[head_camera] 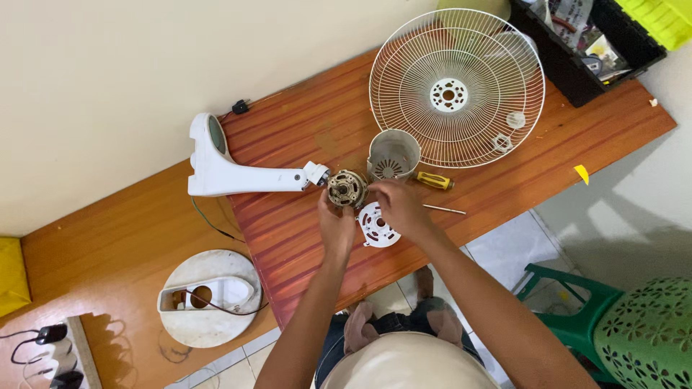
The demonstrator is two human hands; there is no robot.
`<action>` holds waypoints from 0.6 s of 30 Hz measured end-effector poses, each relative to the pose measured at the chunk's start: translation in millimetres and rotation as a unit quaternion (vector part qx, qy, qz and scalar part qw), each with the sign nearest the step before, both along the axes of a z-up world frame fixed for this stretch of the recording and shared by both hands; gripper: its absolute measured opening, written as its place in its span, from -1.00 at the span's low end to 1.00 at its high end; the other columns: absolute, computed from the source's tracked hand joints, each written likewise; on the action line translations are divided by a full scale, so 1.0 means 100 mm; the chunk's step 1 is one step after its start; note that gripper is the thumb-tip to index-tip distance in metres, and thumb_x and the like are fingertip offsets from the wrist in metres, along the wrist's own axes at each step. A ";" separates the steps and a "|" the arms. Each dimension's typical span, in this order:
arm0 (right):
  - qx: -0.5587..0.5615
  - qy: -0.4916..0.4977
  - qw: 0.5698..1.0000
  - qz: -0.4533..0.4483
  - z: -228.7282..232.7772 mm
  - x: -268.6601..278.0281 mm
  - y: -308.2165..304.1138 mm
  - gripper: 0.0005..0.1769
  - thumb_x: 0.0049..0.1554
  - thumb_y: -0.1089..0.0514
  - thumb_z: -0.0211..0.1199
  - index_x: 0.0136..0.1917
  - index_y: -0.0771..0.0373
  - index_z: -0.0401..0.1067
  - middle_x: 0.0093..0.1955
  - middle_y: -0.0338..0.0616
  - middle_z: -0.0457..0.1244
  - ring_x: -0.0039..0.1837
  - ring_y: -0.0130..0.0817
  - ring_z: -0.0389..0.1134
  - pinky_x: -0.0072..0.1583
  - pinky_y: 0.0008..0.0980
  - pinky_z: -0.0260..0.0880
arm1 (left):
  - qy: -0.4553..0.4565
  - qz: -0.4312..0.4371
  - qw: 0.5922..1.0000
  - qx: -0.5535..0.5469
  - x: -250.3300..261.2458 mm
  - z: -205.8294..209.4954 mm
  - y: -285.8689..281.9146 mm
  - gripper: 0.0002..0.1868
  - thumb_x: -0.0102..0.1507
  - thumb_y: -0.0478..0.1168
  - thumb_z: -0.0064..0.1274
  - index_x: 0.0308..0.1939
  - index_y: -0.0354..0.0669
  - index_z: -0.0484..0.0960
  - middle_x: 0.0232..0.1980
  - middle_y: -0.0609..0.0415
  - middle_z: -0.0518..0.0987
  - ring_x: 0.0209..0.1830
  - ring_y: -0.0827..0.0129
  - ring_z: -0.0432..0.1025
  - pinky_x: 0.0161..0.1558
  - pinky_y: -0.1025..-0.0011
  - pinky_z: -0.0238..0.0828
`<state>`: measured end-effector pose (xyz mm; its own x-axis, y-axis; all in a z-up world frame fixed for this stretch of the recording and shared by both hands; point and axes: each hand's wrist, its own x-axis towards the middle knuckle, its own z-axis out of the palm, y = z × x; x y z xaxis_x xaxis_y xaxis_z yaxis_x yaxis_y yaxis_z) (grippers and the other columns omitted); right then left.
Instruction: The person uses a screwdriver to remove screws from the motor housing of a disassembled electric fan. They then detach the motor assembly from the fan neck and set the components on the table.
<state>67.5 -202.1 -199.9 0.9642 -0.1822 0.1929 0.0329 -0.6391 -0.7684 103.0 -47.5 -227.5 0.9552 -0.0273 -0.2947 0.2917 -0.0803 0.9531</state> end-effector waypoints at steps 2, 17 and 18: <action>0.019 -0.045 0.998 0.040 -0.10 0.02 0.06 -0.68 0.12 0.36 0.21 0.16 0.27 0.52 0.24 0.04 0.35 0.17 -0.01 0.43 0.15 -0.19 0.47 | -0.107 0.021 0.986 0.127 -0.04 -0.06 -0.01 -0.26 0.23 -0.32 0.11 0.46 -0.29 0.17 0.49 -0.39 0.18 0.52 -0.12 0.10 0.44 0.11 0.05; 0.061 -0.102 0.989 0.087 0.51 0.40 -0.98 -0.79 0.21 0.21 0.28 0.13 0.27 0.53 -0.01 -0.03 0.40 -0.12 -0.27 0.45 -0.11 -0.35 0.45 | -0.270 0.222 0.890 0.292 -0.13 0.63 -0.91 -0.56 0.32 -0.21 0.13 0.26 -0.23 0.49 0.62 -0.26 0.06 0.68 -0.18 -0.23 0.54 -0.20 -0.50; 0.049 -0.102 0.992 0.060 0.51 0.44 -1.20 -0.78 0.22 0.23 0.29 0.15 0.27 0.54 -0.04 -0.04 0.40 -0.12 -0.32 0.44 -0.10 -0.36 0.44 | -0.308 0.224 0.875 0.300 -0.15 0.66 -1.04 -0.60 0.32 -0.24 0.12 0.23 -0.23 0.51 0.62 -0.24 0.10 0.70 -0.17 -0.23 0.57 -0.19 -0.51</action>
<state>111.3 -322.3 -149.1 0.9227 -0.0966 0.3732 0.2650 -0.5441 -0.7961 88.3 -151.2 -161.0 0.8133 0.3726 0.4469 -0.1328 -0.6289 0.7660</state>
